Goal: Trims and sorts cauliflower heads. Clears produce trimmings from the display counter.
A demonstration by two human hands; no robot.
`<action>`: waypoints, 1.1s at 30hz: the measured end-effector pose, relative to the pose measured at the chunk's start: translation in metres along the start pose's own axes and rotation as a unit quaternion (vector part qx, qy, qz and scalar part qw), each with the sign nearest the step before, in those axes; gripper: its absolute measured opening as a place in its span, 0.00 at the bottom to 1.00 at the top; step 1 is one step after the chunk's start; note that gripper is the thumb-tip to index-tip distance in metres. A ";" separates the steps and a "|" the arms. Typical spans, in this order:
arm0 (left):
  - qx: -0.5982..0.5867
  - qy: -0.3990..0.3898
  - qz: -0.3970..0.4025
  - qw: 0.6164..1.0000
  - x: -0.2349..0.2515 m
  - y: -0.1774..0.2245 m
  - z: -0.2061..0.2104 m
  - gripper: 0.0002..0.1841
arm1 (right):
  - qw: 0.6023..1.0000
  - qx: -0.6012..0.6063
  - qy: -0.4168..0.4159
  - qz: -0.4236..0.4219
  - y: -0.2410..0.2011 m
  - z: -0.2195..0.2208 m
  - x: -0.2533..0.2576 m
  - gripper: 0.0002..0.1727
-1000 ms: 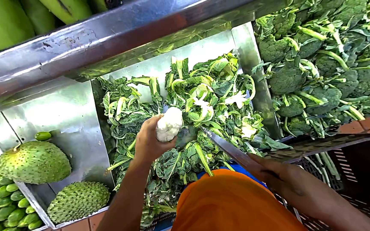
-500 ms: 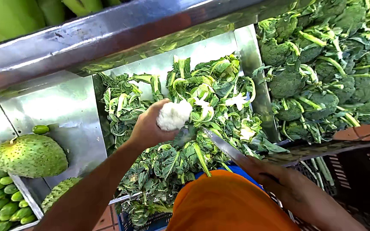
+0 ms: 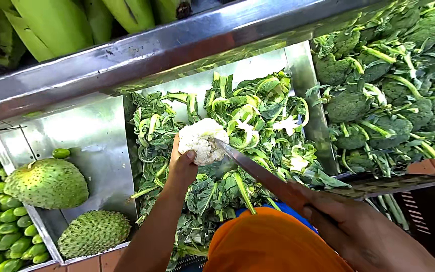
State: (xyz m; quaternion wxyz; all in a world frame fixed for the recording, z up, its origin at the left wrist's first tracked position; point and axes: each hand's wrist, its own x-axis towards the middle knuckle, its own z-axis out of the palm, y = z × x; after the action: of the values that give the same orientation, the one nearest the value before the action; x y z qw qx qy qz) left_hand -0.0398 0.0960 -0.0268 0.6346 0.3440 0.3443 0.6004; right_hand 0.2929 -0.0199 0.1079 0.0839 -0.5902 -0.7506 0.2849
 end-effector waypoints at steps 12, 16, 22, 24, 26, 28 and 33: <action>0.248 -0.223 -0.124 0.934 0.017 0.050 -0.019 0.53 | 0.993 0.015 -0.091 -0.073 0.024 -0.018 0.019 0.27; 0.292 -0.278 -0.154 0.902 0.023 0.054 -0.020 0.54 | 0.970 0.089 -0.210 -0.087 0.053 -0.039 0.030 0.22; 0.278 -0.267 -0.164 0.908 0.024 0.053 -0.017 0.55 | 0.979 0.036 -0.197 -0.049 0.049 -0.059 0.026 0.22; 0.288 -0.267 -0.165 0.905 0.025 0.054 -0.014 0.55 | 0.981 0.015 -0.190 -0.038 0.043 -0.059 0.028 0.18; 0.329 -0.273 -0.164 0.889 0.027 0.056 -0.008 0.55 | 0.980 -0.004 -0.197 -0.043 0.035 -0.060 0.033 0.18; 0.388 -0.290 -0.154 0.861 0.030 0.058 -0.001 0.54 | 0.977 -0.020 -0.206 -0.058 0.026 -0.061 0.040 0.19; 0.464 -0.342 -0.183 0.797 0.044 0.064 0.014 0.47 | 0.964 0.017 -0.236 -0.125 0.037 -0.070 0.069 0.16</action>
State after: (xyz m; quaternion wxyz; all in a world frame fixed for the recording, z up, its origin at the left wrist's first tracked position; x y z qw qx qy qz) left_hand -0.0596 0.1428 0.0336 0.5737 0.7105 0.3987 0.0848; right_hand 0.3364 0.0731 0.1311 -0.0508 -0.4064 -0.8118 0.4162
